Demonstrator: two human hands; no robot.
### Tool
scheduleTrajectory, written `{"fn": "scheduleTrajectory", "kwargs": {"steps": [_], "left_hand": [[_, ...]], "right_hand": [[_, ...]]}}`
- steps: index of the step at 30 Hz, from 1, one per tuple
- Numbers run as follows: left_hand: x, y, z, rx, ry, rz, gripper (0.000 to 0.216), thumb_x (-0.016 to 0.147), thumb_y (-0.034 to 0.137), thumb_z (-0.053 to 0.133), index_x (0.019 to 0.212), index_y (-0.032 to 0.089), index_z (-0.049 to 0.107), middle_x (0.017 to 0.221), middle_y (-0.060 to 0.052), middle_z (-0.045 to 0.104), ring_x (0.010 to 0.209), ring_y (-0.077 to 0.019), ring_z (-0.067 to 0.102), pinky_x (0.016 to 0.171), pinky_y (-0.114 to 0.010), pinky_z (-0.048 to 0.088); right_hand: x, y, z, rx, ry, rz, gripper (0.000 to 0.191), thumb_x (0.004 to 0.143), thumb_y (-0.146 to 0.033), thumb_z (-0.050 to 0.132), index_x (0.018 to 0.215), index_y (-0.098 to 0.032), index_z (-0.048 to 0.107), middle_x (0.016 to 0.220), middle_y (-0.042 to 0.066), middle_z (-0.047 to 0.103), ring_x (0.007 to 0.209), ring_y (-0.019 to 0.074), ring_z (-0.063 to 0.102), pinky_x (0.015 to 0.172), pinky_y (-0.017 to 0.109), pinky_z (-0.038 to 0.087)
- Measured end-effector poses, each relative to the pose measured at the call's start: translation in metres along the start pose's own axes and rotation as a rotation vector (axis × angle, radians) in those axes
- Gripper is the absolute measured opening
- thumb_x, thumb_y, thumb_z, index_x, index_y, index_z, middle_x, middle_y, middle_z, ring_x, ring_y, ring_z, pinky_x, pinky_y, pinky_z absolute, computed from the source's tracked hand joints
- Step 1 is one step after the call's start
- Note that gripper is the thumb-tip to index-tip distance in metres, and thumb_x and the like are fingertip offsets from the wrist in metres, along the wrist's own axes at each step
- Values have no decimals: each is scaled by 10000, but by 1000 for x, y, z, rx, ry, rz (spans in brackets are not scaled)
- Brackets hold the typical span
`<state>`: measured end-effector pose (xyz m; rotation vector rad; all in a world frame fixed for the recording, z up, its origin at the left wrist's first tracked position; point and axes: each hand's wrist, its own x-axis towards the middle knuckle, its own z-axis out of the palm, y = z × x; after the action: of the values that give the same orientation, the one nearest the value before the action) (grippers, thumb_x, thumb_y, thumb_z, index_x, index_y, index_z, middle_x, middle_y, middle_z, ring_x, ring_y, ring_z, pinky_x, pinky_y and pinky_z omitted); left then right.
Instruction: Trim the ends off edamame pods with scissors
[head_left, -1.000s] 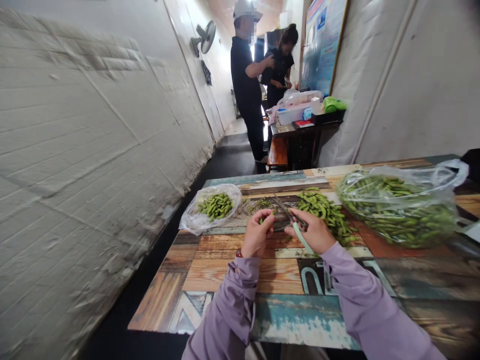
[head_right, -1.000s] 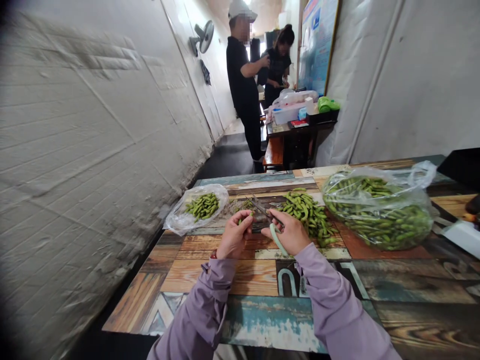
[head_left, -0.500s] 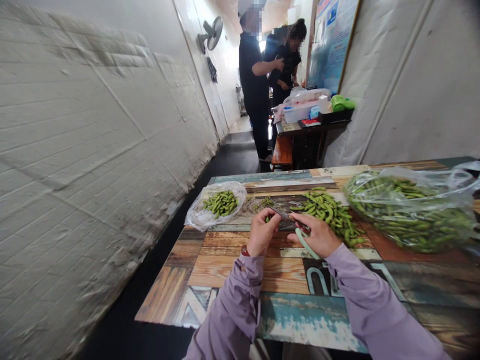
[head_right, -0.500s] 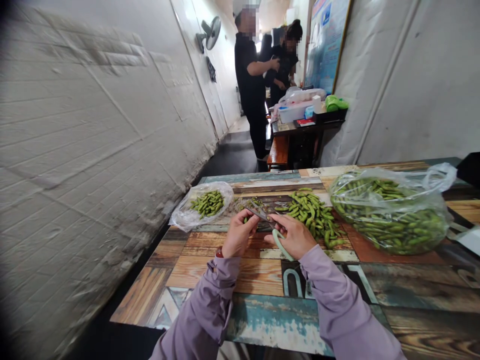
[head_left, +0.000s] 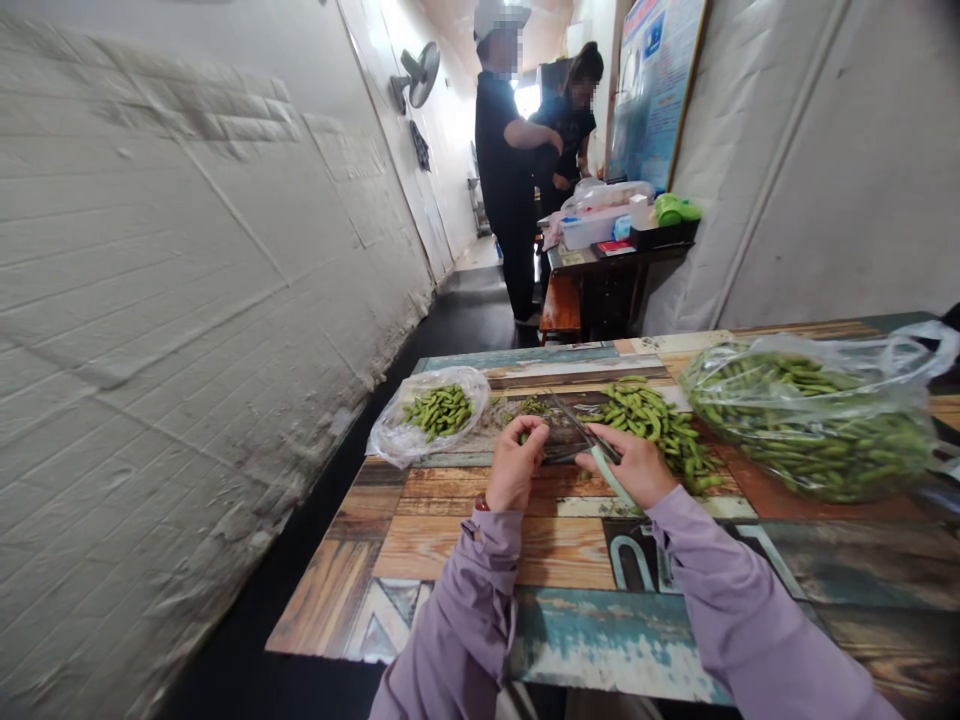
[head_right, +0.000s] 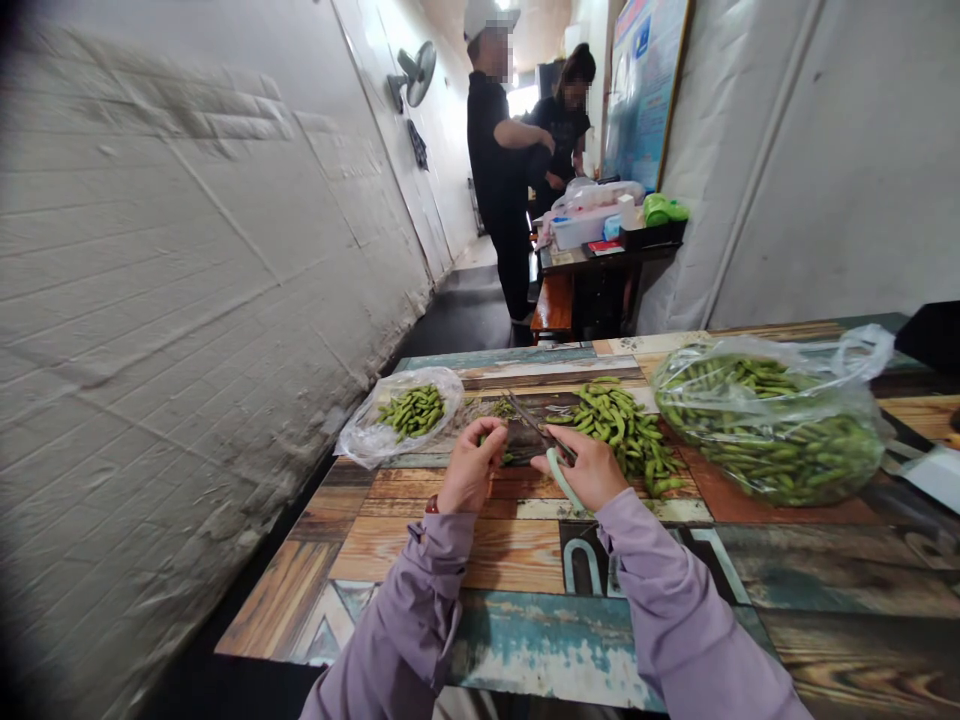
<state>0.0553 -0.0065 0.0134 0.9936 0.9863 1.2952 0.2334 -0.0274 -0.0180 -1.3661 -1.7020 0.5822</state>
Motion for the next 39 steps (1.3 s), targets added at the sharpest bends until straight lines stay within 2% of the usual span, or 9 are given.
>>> {"fn": "scheduleTrajectory", "kwargs": {"steps": [3, 6, 10, 14, 19, 26, 39], "left_hand": [[0, 0, -1, -120, -53, -60, 356, 610, 387, 753, 747, 168, 507, 536, 74, 453, 418, -34, 367, 384, -150, 209], [0, 1, -1, -196, -75, -81, 361, 605, 363, 761, 742, 161, 494, 614, 39, 534, 455, -35, 418, 390, -141, 239], [0, 1, -1, -259, -70, -122, 368, 577, 288, 782, 815, 151, 537, 686, 23, 571, 476, -26, 439, 404, -136, 272], [0, -1, -1, -298, -67, -116, 357, 559, 261, 792, 783, 145, 539, 673, 35, 538, 484, -29, 448, 395, -144, 268], [1, -2, 0, -323, -76, -135, 357, 558, 266, 798, 736, 148, 511, 632, 45, 516, 466, -22, 434, 396, -144, 256], [0, -3, 1, -336, -91, -122, 352, 564, 264, 797, 781, 142, 549, 566, 56, 487, 454, -30, 424, 387, -142, 254], [-2, -4, 2, -317, -99, -128, 341, 581, 278, 792, 734, 142, 519, 549, 55, 492, 430, -24, 410, 375, -140, 257]], "right_hand": [[0, 0, -1, 10, 37, 38, 521, 705, -428, 671, 1159, -177, 625, 1049, 87, 698, 911, 243, 667, 827, 364, 531], [-1, -1, 0, -34, 45, -25, 485, 705, -395, 671, 1144, -195, 628, 1019, 81, 694, 883, 237, 661, 773, 345, 541], [-2, -2, 3, -69, -9, -139, 501, 701, -383, 679, 1162, -203, 604, 1042, 82, 663, 838, 210, 646, 743, 333, 540], [-2, 0, 5, -101, -46, -161, 520, 710, -405, 676, 1180, -200, 590, 1051, 87, 646, 780, 186, 633, 724, 328, 537], [-3, 3, 7, -125, -46, -174, 512, 711, -407, 675, 1175, -207, 592, 1068, 88, 638, 845, 198, 628, 761, 330, 528], [-4, 3, 8, -118, -69, -179, 549, 688, -421, 693, 1188, -224, 582, 1031, 68, 636, 814, 186, 623, 760, 330, 527], [-5, 0, 7, -123, -72, -169, 537, 709, -404, 680, 1200, -218, 569, 1043, 73, 624, 807, 181, 613, 722, 319, 532]]}}
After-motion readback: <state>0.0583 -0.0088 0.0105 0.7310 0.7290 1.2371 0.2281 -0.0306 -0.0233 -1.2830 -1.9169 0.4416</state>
